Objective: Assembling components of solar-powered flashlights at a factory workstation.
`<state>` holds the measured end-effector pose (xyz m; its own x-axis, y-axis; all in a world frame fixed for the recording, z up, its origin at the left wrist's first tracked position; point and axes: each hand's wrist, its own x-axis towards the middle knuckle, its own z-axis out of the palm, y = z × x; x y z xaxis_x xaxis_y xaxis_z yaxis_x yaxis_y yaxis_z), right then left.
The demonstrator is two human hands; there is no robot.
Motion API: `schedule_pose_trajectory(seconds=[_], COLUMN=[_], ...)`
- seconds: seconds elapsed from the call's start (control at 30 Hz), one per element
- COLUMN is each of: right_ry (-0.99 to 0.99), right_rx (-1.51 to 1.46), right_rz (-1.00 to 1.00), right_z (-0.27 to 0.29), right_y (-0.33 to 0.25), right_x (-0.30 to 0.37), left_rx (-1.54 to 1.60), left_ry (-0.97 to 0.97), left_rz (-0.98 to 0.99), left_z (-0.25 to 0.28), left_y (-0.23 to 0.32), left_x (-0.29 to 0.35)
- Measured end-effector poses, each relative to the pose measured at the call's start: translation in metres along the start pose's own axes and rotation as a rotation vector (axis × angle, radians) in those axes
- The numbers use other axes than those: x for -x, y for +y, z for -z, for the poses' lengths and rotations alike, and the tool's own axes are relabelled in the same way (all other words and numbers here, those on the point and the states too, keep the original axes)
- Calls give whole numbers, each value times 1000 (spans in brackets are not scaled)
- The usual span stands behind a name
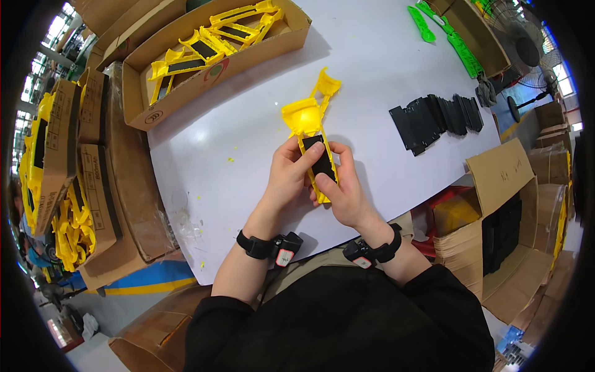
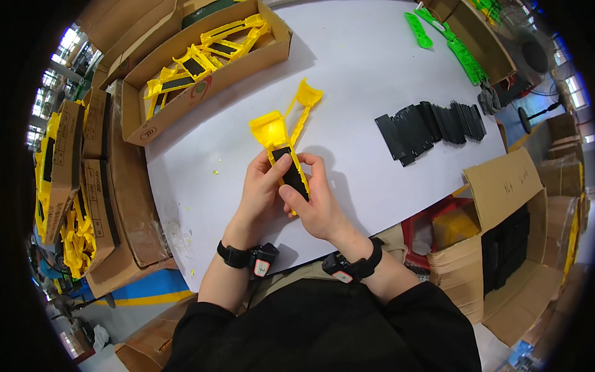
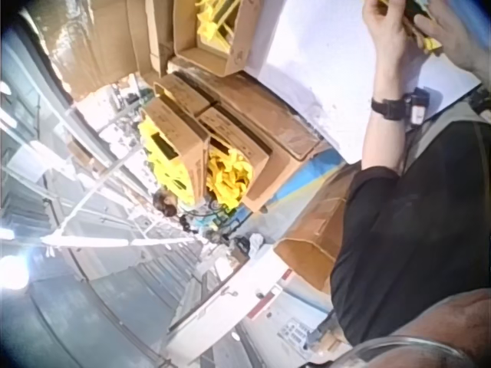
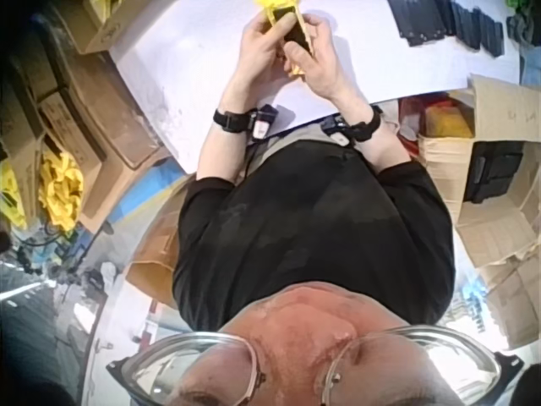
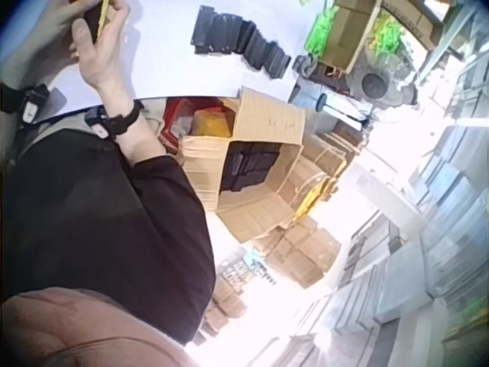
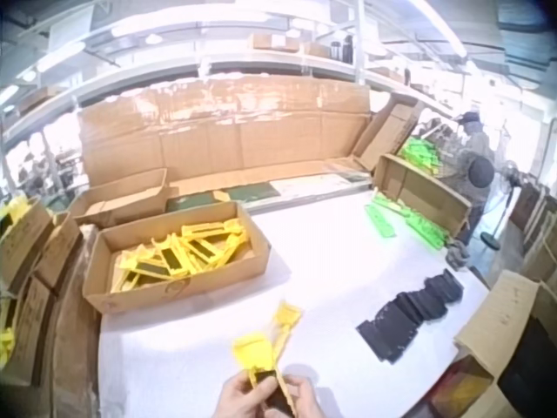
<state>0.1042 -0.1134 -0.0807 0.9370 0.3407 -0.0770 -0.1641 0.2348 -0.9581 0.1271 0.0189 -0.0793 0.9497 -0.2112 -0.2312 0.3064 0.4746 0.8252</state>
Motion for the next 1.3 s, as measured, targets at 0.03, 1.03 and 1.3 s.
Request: schedule_pose_trajectory(seconds=[0.03,1.03,1.3], right_ry=[-8,22,32], right_rx=[-13,221,204], right_rz=[18,199,218], right_z=[0,1,-4], right_y=[1,11,6], right_x=[0,-7,-4], left_rx=[45,18,-138], left_ry=[33,180,267], left_rz=[-14,-112,-159], left_z=[0,-14,-13], left_y=[-1,-17,-22], left_x=[0,2,2])
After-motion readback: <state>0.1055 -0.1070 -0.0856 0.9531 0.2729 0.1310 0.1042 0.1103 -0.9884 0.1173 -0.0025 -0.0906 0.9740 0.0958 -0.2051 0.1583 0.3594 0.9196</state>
